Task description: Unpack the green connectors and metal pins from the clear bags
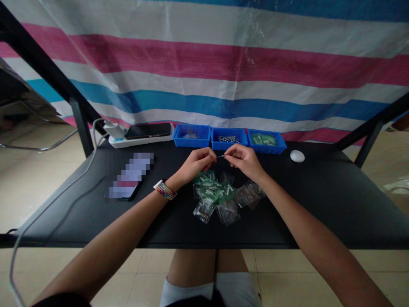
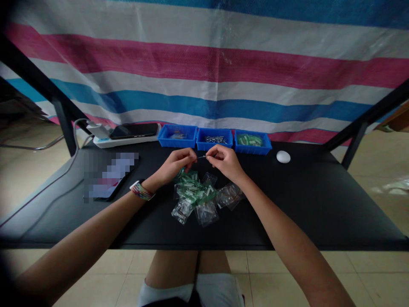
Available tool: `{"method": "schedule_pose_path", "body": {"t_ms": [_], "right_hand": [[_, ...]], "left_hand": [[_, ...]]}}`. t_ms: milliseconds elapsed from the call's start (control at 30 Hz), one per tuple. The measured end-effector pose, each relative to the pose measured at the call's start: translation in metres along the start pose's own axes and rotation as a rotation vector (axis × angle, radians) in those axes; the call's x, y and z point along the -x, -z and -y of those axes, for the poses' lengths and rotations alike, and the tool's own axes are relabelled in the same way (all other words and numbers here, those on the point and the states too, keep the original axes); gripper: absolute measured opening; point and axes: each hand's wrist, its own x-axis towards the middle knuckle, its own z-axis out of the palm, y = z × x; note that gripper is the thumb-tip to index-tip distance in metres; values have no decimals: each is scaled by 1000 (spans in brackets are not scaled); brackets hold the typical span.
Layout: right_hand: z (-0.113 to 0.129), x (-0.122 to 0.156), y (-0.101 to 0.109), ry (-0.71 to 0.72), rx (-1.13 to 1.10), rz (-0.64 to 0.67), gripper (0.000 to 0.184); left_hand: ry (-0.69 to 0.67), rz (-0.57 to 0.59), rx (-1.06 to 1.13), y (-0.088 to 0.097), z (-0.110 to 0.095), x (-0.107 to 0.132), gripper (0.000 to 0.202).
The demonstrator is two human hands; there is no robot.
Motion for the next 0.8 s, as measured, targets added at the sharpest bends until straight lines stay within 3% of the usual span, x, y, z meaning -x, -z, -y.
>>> {"method": "schedule_pose_path", "body": {"t_ms": [433,800], "right_hand": [[-1,-5,5,-114,11,110,38],[-3,-4,0,-77,-74,65,36]], "left_hand": [[-50,-130,-23,-5,1,-1,29],[13,-119,-110,-3,3,1,26]]}}
